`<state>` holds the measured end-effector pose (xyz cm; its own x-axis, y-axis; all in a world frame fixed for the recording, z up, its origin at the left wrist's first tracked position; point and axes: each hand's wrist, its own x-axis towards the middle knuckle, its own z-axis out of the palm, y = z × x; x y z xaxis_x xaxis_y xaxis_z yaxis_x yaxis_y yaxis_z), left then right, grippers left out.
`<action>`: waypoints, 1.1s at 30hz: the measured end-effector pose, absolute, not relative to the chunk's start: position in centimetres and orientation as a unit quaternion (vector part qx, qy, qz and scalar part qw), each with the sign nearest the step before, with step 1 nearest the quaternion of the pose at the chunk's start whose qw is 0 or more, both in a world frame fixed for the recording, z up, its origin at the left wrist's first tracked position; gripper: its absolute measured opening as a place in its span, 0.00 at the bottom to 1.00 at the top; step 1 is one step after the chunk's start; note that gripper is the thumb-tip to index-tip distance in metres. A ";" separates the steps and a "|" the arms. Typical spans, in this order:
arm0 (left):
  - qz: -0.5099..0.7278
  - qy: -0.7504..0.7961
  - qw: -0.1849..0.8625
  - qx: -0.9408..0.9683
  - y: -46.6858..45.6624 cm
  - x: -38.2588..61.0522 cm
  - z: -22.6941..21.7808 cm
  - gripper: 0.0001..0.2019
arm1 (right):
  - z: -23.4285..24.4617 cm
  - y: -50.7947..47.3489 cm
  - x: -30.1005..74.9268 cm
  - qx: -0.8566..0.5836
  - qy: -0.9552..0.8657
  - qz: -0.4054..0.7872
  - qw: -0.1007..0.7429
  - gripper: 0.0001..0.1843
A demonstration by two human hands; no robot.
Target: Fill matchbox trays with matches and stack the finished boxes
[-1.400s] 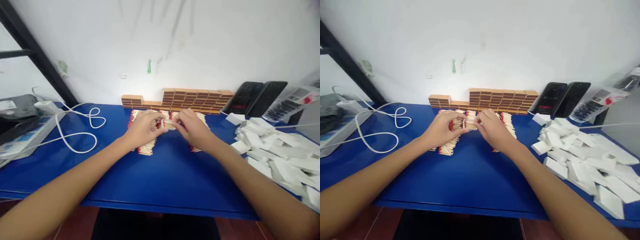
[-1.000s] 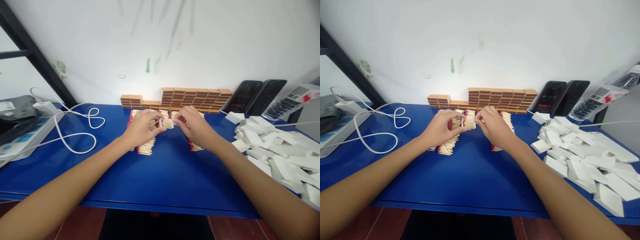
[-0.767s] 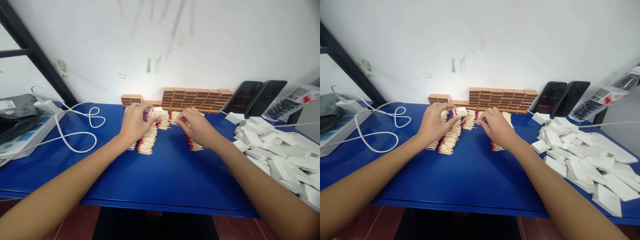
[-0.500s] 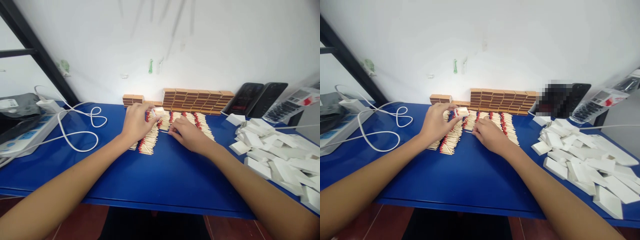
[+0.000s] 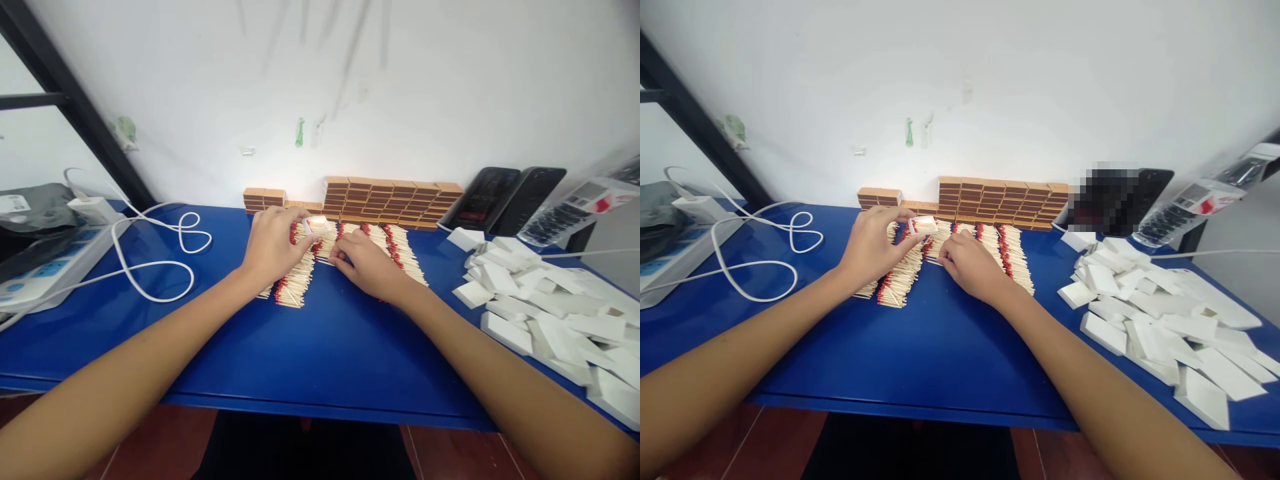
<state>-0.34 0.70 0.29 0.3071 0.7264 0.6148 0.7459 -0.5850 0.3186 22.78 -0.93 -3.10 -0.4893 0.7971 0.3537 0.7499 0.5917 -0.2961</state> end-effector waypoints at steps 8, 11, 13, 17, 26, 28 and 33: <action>-0.375 -0.450 0.012 -0.810 0.8 -0.4 0.1 0.15 | -2.3 -1.2 23.3 -0.457 -0.867 0.068 0.187 0.09; -0.377 -0.450 0.008 -0.809 0.9 -0.4 0.0 0.15 | -2.0 -1.4 23.5 -0.458 -0.865 0.077 0.190 0.09; -0.379 -0.450 0.006 -0.809 0.9 -0.4 0.0 0.15 | -1.9 -1.5 23.5 -0.457 -0.865 0.082 0.190 0.09; -0.375 -0.450 0.005 -0.810 0.8 -0.4 0.1 0.15 | -1.9 -1.8 23.4 -0.456 -0.865 0.078 0.196 0.12; -0.375 -0.443 0.000 -0.814 0.9 -0.5 0.1 0.15 | -2.1 -1.6 23.9 -0.450 -0.867 0.092 0.191 0.08; -0.371 -0.440 -0.003 -0.818 1.0 -0.5 0.1 0.16 | -1.4 -1.7 24.6 -0.448 -0.865 0.090 0.206 0.08; -0.351 -0.397 -0.020 -0.848 0.4 -0.2 0.1 0.17 | 0.4 -2.0 25.5 -0.465 -0.825 0.033 0.319 0.09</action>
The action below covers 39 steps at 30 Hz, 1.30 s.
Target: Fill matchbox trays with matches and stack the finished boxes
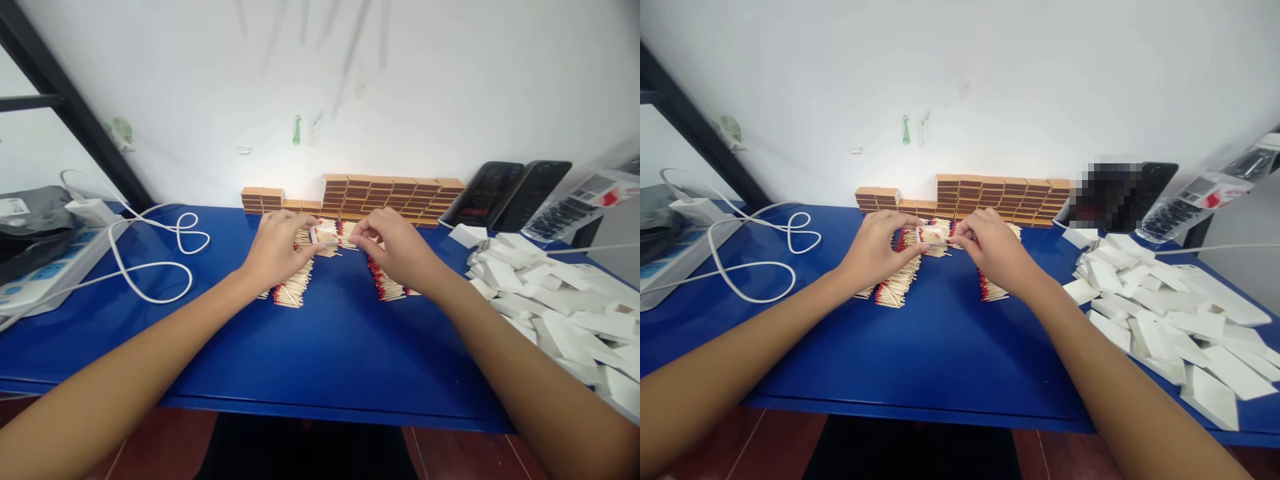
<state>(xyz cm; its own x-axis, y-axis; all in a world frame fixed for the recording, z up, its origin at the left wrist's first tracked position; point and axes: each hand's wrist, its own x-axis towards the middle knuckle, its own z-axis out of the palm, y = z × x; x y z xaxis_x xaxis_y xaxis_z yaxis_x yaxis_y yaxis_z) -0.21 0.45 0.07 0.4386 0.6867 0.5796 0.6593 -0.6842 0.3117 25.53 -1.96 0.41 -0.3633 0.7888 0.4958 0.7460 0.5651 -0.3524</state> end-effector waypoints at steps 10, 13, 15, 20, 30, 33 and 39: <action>0.347 0.343 0.041 0.872 -0.7 0.5 0.0 0.17 | -0.1 -2.4 24.6 -0.433 -0.841 0.025 0.324 0.09; 0.347 0.346 0.046 0.871 -0.5 0.4 0.0 0.16 | 0.1 -2.5 24.7 -0.428 -0.843 0.024 0.324 0.07; 0.351 0.353 0.047 0.866 -0.4 0.3 0.1 0.16 | 0.3 -2.5 24.7 -0.434 -0.836 0.019 0.335 0.07; 0.371 0.408 0.029 0.834 0.0 0.1 0.4 0.16 | -0.1 -2.3 24.7 -0.471 -0.806 0.009 0.358 0.09; 0.387 0.448 0.007 0.806 0.4 -0.1 0.4 0.16 | -3.0 -1.3 23.8 -0.510 -0.835 -0.014 0.204 0.09; 0.385 0.452 0.000 0.805 0.3 -0.1 0.4 0.15 | -2.7 -1.2 24.1 -0.518 -0.837 -0.037 0.176 0.09; 0.377 0.457 -0.002 0.805 0.3 -0.1 0.3 0.15 | -2.0 -0.9 26.5 -0.523 -0.837 -0.065 0.150 0.12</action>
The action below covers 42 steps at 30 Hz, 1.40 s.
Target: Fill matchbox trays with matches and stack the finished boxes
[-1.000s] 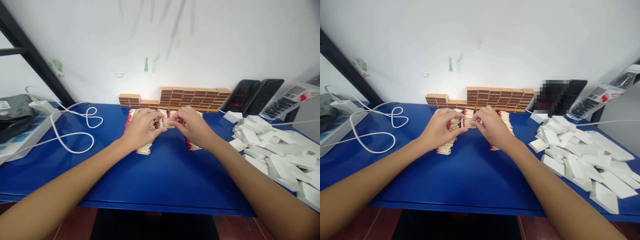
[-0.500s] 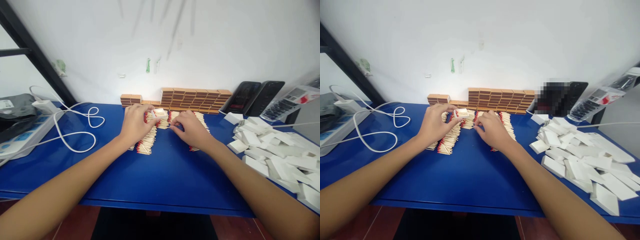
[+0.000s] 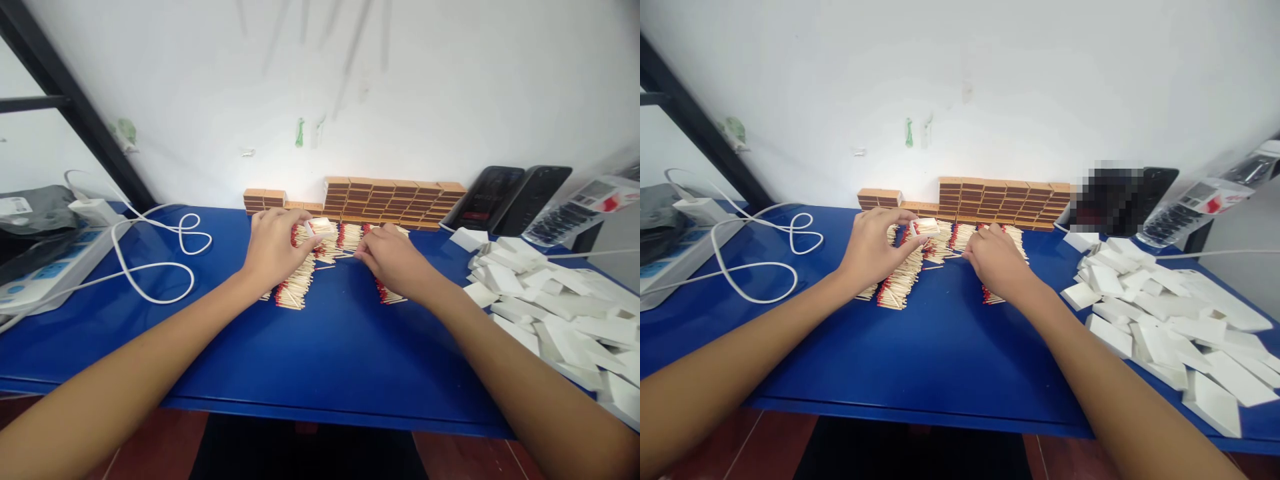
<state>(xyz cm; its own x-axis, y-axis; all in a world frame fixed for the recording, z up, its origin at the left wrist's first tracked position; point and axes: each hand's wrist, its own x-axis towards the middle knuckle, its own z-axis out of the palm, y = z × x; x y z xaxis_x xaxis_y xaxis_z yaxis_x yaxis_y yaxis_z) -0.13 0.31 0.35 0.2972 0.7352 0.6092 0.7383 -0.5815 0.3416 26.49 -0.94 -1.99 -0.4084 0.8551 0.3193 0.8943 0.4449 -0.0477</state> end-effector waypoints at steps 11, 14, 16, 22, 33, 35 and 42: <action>-0.372 -0.453 0.008 -0.810 0.3 -0.1 0.2 0.16 | -1.1 -1.9 25.8 -0.556 -0.823 -0.026 0.116 0.12; -0.374 -0.449 0.011 -0.811 0.3 -0.1 0.2 0.16 | -1.7 -1.7 25.4 -0.544 -0.830 -0.005 0.120 0.10; -0.375 -0.449 0.013 -0.811 0.3 -0.1 0.2 0.16 | -2.0 -1.7 25.4 -0.536 -0.834 0.000 0.128 0.11; -0.379 -0.444 0.015 -0.812 0.4 -0.2 0.2 0.17 | -2.3 -1.4 25.3 -0.511 -0.845 0.012 0.157 0.09; -0.360 -0.445 -0.001 -0.820 0.5 -0.2 0.0 0.17 | -1.1 -1.8 26.1 -0.502 -0.853 0.025 0.139 0.11; -0.355 -0.435 -0.005 -0.827 0.5 -0.3 0.0 0.17 | -0.7 -1.9 26.4 -0.499 -0.850 0.033 0.168 0.11; -0.329 -0.370 -0.050 -0.868 0.3 -0.1 -0.3 0.17 | 0.6 -2.4 25.9 -0.485 -0.831 0.019 0.273 0.09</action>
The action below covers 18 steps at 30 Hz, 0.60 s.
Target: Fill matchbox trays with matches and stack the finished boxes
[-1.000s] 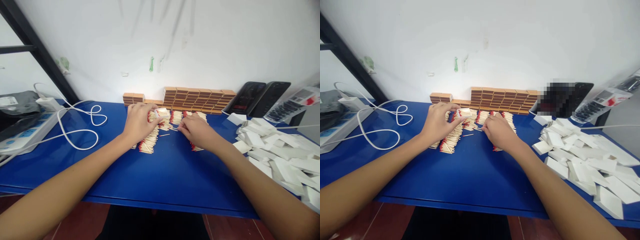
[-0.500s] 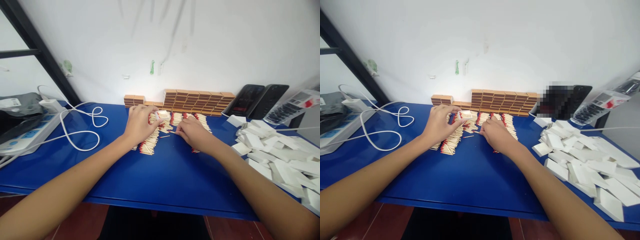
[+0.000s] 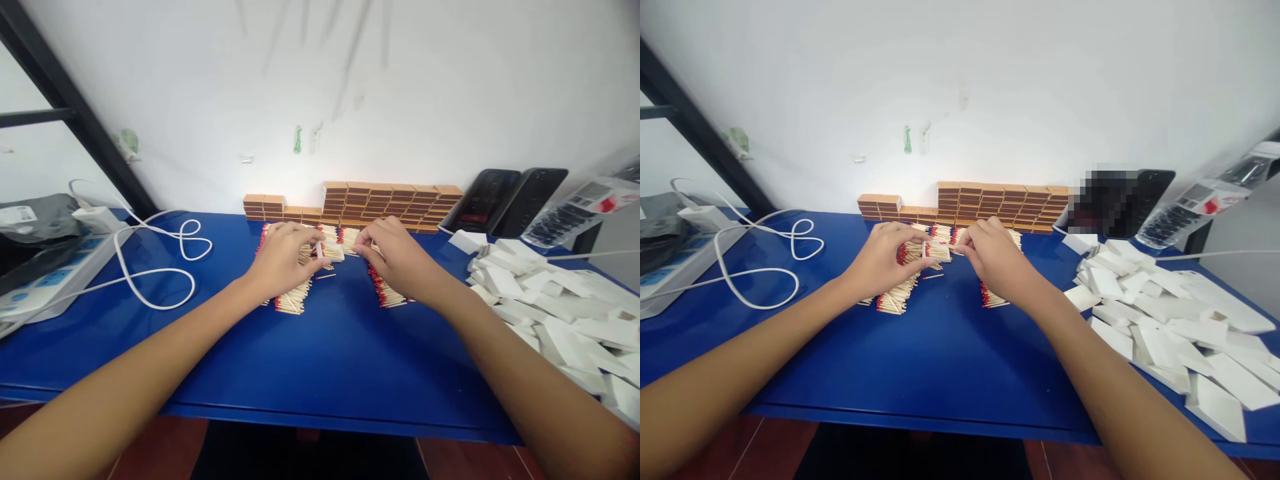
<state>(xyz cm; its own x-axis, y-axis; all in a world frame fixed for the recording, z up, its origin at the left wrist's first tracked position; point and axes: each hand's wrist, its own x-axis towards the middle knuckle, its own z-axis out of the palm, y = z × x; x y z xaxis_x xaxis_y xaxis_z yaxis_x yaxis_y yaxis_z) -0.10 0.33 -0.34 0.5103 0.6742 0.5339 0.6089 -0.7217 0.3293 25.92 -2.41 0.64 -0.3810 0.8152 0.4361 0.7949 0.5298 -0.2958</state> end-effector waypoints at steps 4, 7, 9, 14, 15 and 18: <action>0.334 0.337 0.092 0.876 0.1 0.2 -0.5 0.18 | 0.4 -2.6 25.3 -0.461 -0.844 0.016 0.275 0.10; 0.339 0.318 0.105 0.879 0.0 0.3 -0.5 0.16 | 0.1 -2.7 25.0 -0.455 -0.848 0.014 0.271 0.10; 0.341 0.312 0.113 0.880 -0.1 0.4 -0.4 0.15 | 0.0 -2.8 24.7 -0.454 -0.847 0.008 0.276 0.09; 0.351 0.326 0.127 0.869 -0.1 0.4 -0.1 0.15 | 0.0 -3.0 24.3 -0.445 -0.842 0.007 0.306 0.08; 0.354 0.330 0.130 0.866 -0.1 0.3 0.0 0.15 | 0.0 -3.0 24.3 -0.444 -0.840 0.008 0.311 0.08; 0.357 0.334 0.134 0.862 -0.1 0.2 0.1 0.15 | 0.0 -2.9 24.4 -0.447 -0.839 0.003 0.311 0.06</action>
